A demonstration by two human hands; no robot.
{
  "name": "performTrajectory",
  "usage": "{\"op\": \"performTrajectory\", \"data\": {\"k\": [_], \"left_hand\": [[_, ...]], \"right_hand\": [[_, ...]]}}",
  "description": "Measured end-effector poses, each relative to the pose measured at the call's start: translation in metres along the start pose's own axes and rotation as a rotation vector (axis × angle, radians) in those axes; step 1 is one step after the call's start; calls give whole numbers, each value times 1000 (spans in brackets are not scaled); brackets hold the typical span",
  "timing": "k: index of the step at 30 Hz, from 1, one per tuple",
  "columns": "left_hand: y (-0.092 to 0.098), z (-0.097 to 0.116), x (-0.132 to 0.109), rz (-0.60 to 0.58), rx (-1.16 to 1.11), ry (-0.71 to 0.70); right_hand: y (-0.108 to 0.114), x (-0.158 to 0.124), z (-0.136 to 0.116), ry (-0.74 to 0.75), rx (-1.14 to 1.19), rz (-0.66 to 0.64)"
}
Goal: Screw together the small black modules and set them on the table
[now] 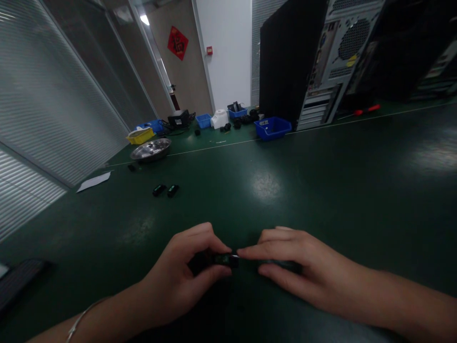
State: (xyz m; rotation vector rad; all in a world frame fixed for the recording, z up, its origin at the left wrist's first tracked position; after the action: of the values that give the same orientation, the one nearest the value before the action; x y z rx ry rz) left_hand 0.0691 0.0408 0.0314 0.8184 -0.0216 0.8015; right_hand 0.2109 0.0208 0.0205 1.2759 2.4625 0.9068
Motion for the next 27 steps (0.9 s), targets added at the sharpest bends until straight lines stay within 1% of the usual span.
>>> {"op": "performTrajectory", "data": {"k": [8, 19, 27], "left_hand": [[2, 0, 2, 46, -37, 26], [2, -6, 1, 86, -112, 76], [3, -6, 0, 100, -134, 67]], "right_hand": [[1, -1, 1, 1, 53, 10], [3, 0, 3, -34, 112, 19], [3, 1, 3, -29, 144, 15]]}}
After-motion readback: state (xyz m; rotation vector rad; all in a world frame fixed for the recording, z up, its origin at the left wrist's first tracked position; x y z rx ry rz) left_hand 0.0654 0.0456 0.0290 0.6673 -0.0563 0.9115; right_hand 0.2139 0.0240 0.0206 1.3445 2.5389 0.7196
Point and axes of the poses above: each hand's wrist, its own x-axis towards the middle knuckle, its own y-axis out of the back of the hand, z = x × y, the point moved 9 cm from there along x, towards the middle knuckle, and after that the axes turned 10 degrees about -y, right-handed, at the moved point
